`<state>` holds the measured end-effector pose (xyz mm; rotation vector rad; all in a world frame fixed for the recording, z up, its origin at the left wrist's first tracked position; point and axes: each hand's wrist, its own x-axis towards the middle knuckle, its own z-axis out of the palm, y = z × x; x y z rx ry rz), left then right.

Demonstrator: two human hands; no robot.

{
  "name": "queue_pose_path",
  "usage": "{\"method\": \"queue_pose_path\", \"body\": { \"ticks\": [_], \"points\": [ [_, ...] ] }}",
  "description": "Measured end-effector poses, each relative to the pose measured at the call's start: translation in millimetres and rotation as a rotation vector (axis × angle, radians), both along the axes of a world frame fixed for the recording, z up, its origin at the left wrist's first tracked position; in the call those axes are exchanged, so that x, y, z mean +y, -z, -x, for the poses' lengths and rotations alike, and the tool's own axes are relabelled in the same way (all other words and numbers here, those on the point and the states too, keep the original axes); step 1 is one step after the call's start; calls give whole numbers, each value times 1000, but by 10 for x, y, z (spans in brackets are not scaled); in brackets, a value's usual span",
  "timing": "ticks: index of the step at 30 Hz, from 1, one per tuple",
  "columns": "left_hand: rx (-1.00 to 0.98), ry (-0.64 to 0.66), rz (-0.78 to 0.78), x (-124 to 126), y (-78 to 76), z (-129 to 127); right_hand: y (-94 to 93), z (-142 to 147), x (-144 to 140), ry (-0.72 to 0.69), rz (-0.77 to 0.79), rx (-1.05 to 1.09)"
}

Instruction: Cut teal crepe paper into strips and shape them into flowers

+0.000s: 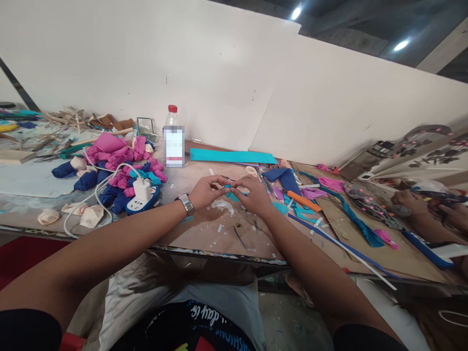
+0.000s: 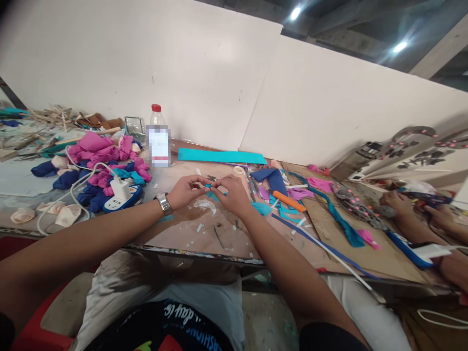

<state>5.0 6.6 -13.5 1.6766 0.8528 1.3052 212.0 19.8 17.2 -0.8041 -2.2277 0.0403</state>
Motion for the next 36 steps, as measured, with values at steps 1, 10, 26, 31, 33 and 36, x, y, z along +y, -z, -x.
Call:
{"method": "queue_pose_path", "body": {
  "ticks": [1, 10, 26, 31, 33, 36],
  "points": [
    [0, -3, -4, 4, 4, 1, 3, -2, 4, 0, 5, -1],
    [-4, -26, 7, 54, 57, -4, 1, -23, 19, -3, 4, -6],
    [41, -42, -57, 27, 47, -15, -11, -13, 6, 12, -19, -36],
    [55, -44, -62, 20, 72, -18, 5, -19, 20, 28, -7, -29],
    [94, -54, -86, -3, 63, -16, 5, -18, 20, 29, -3, -25],
    [150, -58, -119, -48, 36, -12, -12, -11, 8, 6, 11, -5]
  ]
}}
